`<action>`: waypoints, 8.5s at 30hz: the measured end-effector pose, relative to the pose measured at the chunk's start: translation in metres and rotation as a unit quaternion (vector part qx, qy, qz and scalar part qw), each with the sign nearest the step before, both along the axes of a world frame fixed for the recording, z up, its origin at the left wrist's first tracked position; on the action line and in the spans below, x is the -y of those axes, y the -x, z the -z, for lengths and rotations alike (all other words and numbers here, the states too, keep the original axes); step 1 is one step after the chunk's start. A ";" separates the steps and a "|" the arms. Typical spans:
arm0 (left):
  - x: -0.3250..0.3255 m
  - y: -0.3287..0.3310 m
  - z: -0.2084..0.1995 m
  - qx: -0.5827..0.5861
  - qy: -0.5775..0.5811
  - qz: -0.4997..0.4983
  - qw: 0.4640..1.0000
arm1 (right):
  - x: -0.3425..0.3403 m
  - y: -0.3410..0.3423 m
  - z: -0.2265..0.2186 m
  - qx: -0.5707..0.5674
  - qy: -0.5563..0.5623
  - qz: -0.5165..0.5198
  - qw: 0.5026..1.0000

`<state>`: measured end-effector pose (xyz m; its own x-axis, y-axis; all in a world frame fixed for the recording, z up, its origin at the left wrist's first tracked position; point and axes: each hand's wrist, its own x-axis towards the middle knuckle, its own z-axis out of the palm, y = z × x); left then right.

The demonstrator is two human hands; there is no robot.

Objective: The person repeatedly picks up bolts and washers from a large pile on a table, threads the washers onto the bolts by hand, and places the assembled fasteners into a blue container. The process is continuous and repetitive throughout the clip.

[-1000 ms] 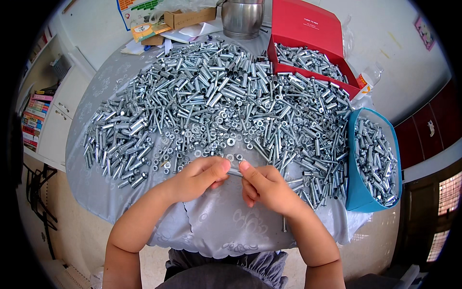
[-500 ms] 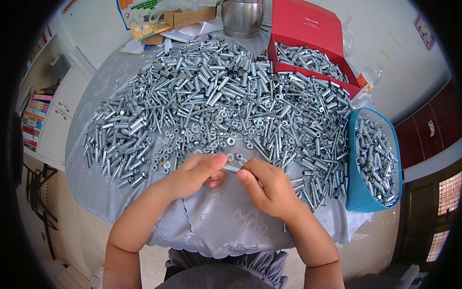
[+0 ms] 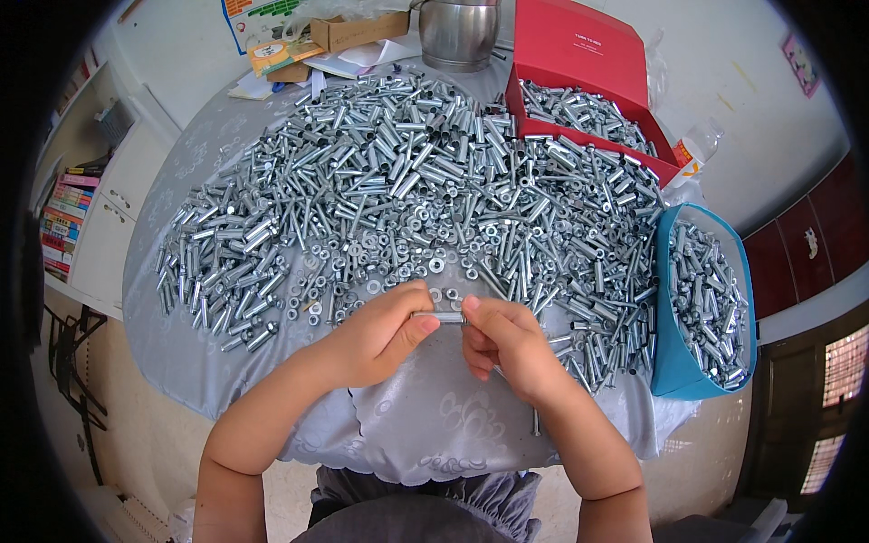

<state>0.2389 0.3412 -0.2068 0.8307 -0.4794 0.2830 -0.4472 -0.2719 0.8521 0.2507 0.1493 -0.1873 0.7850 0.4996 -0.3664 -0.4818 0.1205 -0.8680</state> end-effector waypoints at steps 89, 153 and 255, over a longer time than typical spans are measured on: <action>-0.055 -0.047 0.023 0.223 -0.227 -0.314 0.894 | -0.036 -0.055 0.018 0.628 0.408 0.016 0.662; -0.009 -0.008 -0.006 -0.181 0.115 -0.057 0.975 | 0.010 -0.018 0.009 0.611 0.294 0.006 0.735; -0.003 -0.012 -0.001 -0.314 0.318 -0.160 0.880 | 0.002 -0.011 0.012 0.316 0.125 0.058 0.939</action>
<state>0.2514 0.3438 -0.2057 0.9829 -0.1033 -0.1526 0.1783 0.3232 0.9294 0.2614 0.1468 -0.1996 0.9291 0.3571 0.0964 0.1422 -0.1043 -0.9843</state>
